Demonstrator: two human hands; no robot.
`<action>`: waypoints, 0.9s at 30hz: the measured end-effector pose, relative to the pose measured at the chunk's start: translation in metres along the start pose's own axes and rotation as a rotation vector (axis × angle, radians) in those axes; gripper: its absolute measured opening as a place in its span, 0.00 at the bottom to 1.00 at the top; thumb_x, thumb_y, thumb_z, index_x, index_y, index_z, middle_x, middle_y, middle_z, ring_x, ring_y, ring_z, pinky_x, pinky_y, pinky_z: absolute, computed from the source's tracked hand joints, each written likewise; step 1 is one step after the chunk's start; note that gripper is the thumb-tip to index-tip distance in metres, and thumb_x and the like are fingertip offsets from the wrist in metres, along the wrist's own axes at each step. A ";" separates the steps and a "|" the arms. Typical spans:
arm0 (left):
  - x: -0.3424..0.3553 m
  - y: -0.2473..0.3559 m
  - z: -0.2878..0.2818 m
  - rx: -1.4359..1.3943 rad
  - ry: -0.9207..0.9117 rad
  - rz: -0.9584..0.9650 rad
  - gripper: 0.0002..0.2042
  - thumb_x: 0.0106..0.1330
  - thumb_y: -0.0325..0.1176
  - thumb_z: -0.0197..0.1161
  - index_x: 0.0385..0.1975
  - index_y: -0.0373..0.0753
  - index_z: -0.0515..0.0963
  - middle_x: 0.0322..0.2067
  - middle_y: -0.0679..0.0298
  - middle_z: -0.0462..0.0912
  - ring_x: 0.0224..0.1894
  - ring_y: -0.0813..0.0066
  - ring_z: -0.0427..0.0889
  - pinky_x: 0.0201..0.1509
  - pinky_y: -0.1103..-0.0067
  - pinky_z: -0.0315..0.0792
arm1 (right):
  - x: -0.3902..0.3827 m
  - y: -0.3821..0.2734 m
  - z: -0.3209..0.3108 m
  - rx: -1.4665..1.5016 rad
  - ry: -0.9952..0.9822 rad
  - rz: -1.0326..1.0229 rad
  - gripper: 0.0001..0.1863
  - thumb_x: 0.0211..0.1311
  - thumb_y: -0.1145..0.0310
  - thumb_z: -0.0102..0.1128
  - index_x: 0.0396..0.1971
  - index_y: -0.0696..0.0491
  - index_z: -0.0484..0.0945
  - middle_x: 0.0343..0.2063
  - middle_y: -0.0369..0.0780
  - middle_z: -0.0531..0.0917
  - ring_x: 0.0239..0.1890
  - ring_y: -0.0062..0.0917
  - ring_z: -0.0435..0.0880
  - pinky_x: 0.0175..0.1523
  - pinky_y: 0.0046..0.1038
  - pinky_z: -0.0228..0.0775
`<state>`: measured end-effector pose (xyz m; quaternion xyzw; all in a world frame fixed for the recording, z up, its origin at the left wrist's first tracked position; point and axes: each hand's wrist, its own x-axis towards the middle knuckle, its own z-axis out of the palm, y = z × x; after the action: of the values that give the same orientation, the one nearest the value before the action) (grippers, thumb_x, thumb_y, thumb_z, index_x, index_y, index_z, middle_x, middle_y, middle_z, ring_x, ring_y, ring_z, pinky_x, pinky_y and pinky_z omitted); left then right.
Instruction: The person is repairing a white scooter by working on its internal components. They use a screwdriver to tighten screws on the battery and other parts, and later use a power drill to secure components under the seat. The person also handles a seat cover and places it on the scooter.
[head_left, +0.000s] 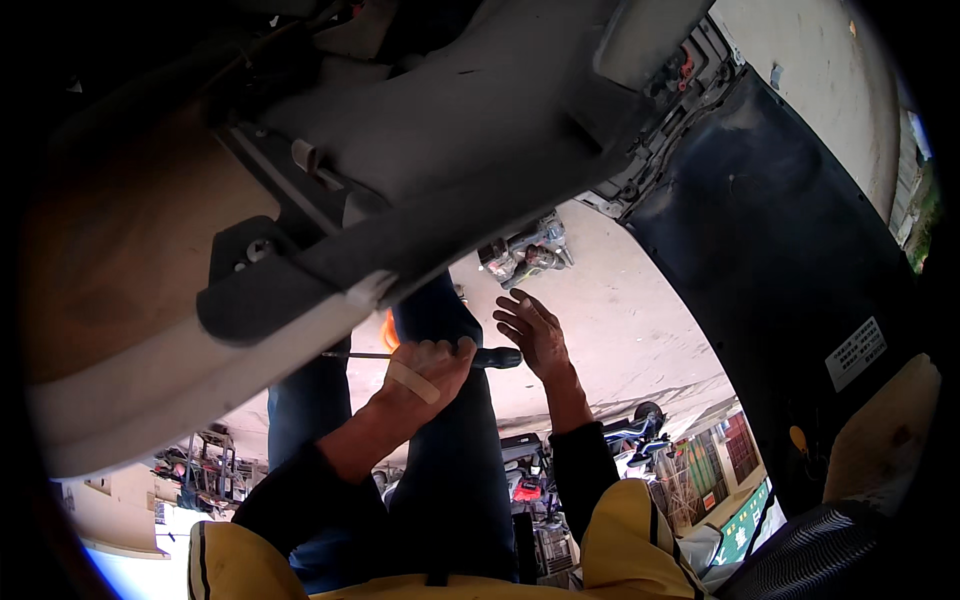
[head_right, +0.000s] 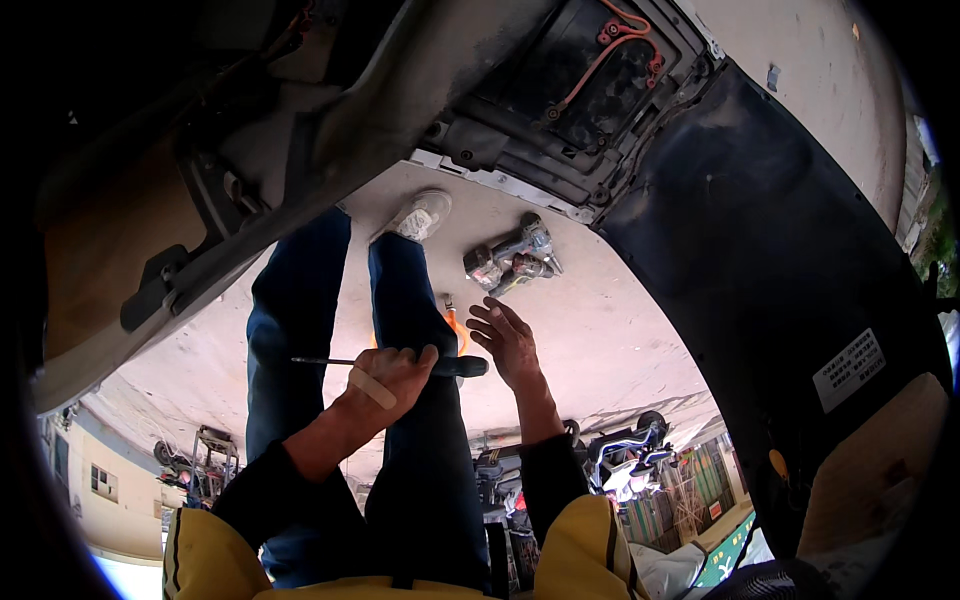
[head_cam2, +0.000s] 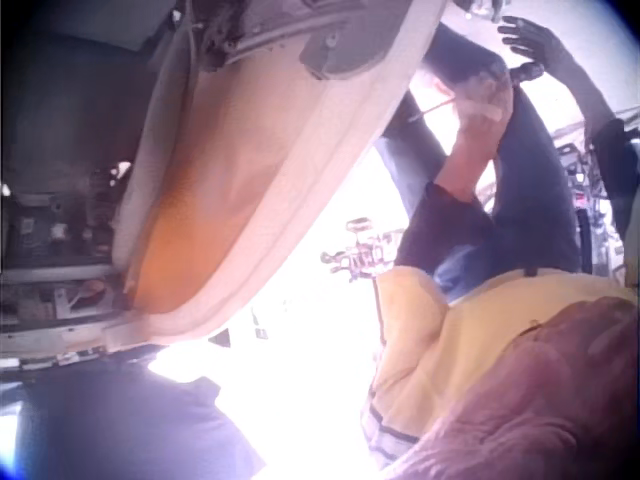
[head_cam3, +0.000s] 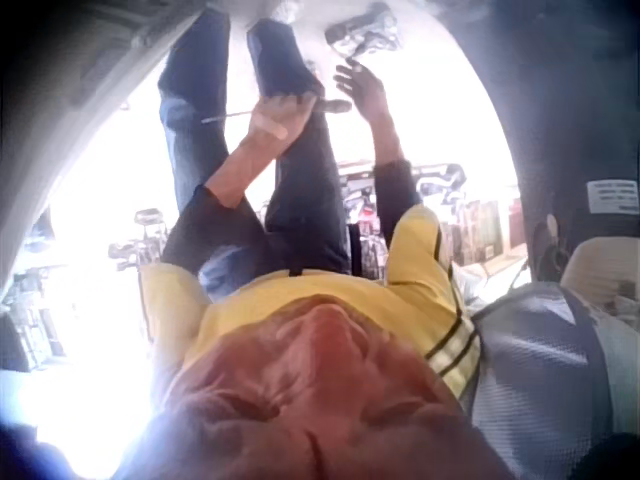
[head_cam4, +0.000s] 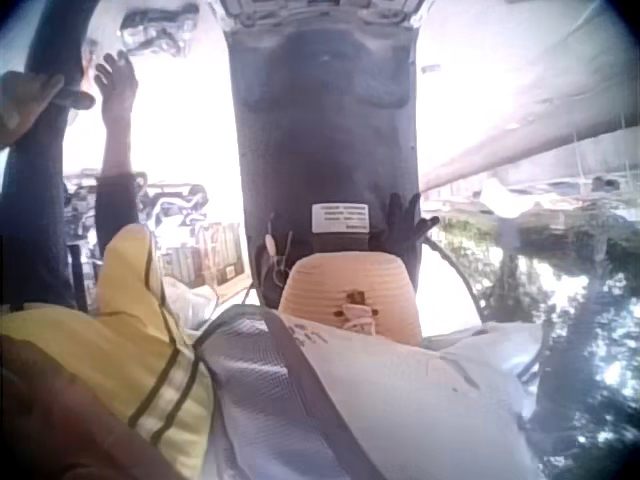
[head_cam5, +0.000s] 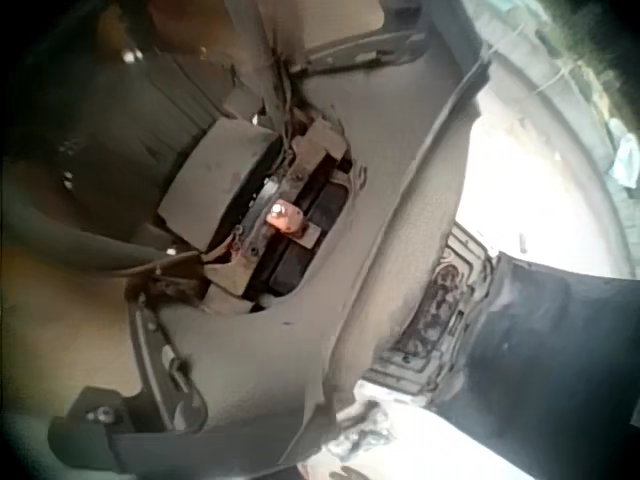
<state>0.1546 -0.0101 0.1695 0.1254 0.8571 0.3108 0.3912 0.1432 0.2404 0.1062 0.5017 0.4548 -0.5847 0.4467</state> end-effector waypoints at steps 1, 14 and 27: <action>0.002 -0.001 0.002 -0.040 0.026 -0.029 0.06 0.66 0.34 0.63 0.39 0.42 0.78 0.19 0.67 0.78 0.21 0.73 0.82 0.23 0.75 0.71 | 0.033 0.014 -0.024 -0.042 0.054 -0.008 0.34 0.74 0.51 0.62 0.68 0.60 0.68 0.59 0.48 0.81 0.57 0.36 0.83 0.60 0.36 0.76; 0.038 -0.015 0.008 -0.303 0.114 -0.267 0.20 0.66 0.16 0.59 0.59 0.30 0.69 0.48 0.44 0.75 0.43 0.47 0.86 0.43 0.63 0.84 | 0.257 0.082 -0.126 0.097 0.262 0.010 0.48 0.64 0.54 0.73 0.77 0.44 0.52 0.75 0.41 0.60 0.75 0.45 0.58 0.75 0.47 0.51; 0.048 -0.045 0.000 -0.521 0.214 -0.422 0.23 0.69 0.15 0.53 0.65 0.32 0.69 0.62 0.45 0.67 0.46 0.60 0.84 0.50 0.71 0.80 | 0.336 0.087 -0.147 0.278 0.461 -0.292 0.49 0.48 0.75 0.83 0.69 0.56 0.62 0.63 0.45 0.76 0.58 0.39 0.81 0.60 0.41 0.78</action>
<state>0.1244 -0.0230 0.1122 -0.1918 0.7922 0.4427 0.3736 0.2219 0.3459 -0.2465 0.6069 0.5270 -0.5701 0.1701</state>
